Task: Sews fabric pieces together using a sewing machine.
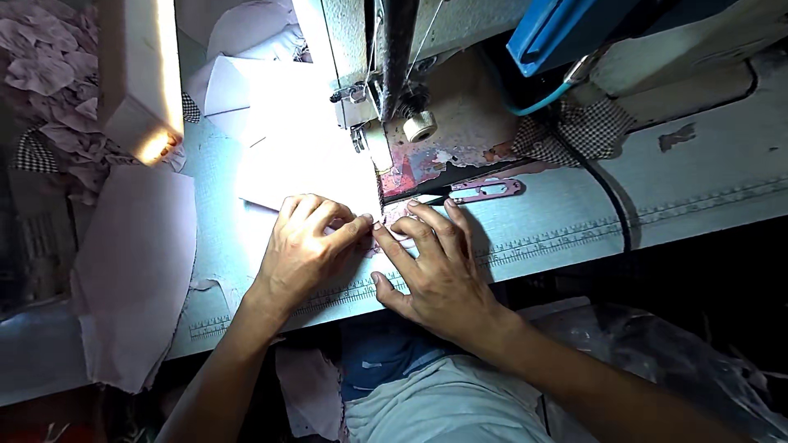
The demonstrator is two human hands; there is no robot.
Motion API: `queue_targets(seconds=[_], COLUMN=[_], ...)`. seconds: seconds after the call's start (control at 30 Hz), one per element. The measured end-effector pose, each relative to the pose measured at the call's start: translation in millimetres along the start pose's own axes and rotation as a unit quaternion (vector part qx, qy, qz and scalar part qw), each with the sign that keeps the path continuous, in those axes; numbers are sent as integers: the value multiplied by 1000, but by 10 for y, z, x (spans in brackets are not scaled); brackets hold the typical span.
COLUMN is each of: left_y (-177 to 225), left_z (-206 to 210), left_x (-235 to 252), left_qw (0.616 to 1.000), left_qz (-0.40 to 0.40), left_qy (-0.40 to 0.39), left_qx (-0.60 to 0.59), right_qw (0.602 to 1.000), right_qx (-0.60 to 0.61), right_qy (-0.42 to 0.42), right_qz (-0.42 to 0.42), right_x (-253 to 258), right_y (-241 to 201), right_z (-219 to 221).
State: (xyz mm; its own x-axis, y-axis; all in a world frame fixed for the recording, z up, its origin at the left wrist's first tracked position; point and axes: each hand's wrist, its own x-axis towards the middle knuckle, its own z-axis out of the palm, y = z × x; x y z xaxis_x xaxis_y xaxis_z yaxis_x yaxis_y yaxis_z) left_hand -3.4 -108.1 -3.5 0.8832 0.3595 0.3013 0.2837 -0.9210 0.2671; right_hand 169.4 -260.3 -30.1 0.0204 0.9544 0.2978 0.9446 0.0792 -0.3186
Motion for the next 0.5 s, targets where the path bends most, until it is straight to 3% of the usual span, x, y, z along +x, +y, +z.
queue_targets(seconds=[0.3, 0.5], left_y=[-68, -104], left_z=[-76, -8], left_x=[40, 5], left_qw=[999, 998], left_qz=[35, 58], left_qy=[-37, -24], left_qx=[10, -28], right_qw=[1000, 998], right_qx=[-16, -37], right_qy=[5, -46], right_qz=[-8, -28], right_x=[4, 27], right_y=[7, 4], right_z=[-2, -74])
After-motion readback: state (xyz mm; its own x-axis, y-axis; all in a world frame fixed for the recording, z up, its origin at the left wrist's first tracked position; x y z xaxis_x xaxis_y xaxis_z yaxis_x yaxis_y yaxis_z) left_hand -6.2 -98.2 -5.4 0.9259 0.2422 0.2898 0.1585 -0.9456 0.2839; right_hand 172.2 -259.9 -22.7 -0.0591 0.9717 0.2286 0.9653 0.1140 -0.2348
